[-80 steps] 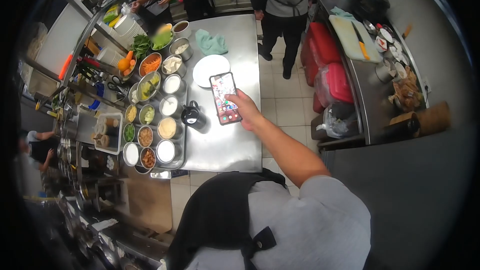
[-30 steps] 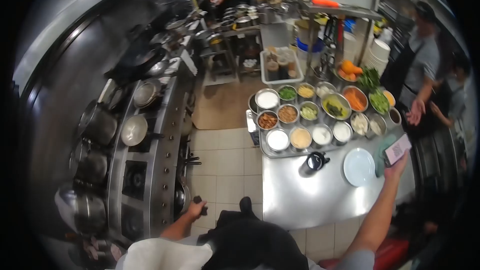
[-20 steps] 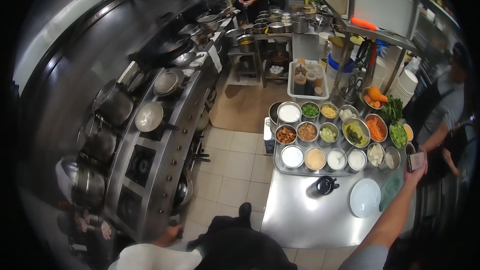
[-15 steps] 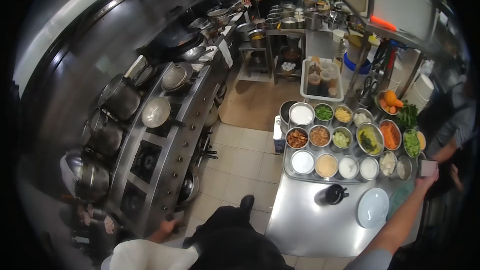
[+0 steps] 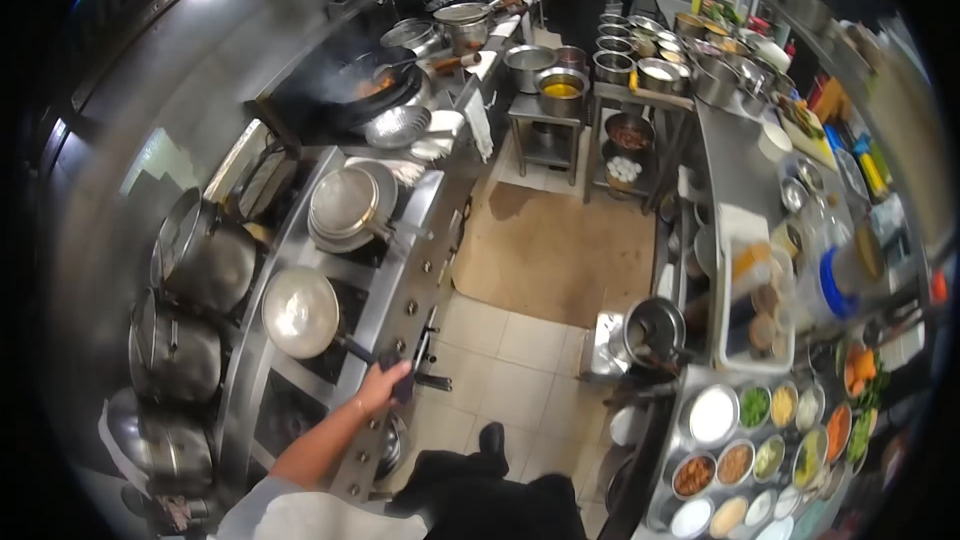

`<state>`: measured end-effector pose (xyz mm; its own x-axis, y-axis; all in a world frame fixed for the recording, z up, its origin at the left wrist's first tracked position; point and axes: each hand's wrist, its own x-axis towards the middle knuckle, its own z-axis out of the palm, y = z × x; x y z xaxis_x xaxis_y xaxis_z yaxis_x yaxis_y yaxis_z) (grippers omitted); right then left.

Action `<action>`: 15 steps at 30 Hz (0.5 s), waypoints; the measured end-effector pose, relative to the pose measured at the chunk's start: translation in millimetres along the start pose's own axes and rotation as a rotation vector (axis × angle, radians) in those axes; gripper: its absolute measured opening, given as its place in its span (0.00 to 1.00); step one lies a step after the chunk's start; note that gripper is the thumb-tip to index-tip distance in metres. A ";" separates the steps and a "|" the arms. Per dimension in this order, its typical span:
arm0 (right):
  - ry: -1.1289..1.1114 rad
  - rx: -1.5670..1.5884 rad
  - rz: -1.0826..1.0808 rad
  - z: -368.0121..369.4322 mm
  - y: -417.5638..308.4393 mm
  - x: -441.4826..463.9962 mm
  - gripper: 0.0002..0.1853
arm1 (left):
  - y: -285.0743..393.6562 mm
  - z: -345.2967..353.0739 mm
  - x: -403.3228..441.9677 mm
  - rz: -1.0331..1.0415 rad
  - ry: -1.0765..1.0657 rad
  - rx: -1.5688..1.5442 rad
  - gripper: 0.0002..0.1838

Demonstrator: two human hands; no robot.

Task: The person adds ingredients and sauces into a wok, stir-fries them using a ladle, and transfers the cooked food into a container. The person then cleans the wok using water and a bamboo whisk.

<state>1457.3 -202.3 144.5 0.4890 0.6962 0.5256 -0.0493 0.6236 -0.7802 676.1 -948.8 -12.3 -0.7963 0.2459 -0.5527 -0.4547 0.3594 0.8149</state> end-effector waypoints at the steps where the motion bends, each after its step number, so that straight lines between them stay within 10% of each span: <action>1: -0.042 -0.097 0.047 70.4 -34.7 -47.7 0.19 | 42.8 -6.3 32.6 0.000 0.026 -0.040 0.22; 9: -1.446 -0.295 0.208 584.4 -40.0 -396.7 0.20 | 265.4 -8.8 221.8 0.242 0.008 -0.247 0.24; 10: -1.504 -0.219 0.681 638.9 -9.9 -449.6 0.17 | 285.0 -3.4 232.2 0.218 -0.028 -0.235 0.24; 11: -1.666 -0.415 0.708 699.3 18.4 -501.8 0.14 | 270.1 1.9 265.0 0.206 0.015 -0.272 0.23; 14: -2.135 -0.496 -0.352 868.8 119.1 -660.8 0.26 | 252.6 34.6 326.8 0.059 0.075 -0.493 0.20; 15: -2.192 -0.266 -0.375 932.8 120.3 -717.2 0.34 | 251.3 39.9 340.0 0.001 0.103 -0.611 0.20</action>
<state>288.3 -294.9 -9.8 -0.9916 -0.0959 -0.0866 -0.0400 0.8648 -0.5005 307.0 -739.0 -2.4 -0.8171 0.1469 -0.5574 -0.5763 -0.2290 0.7845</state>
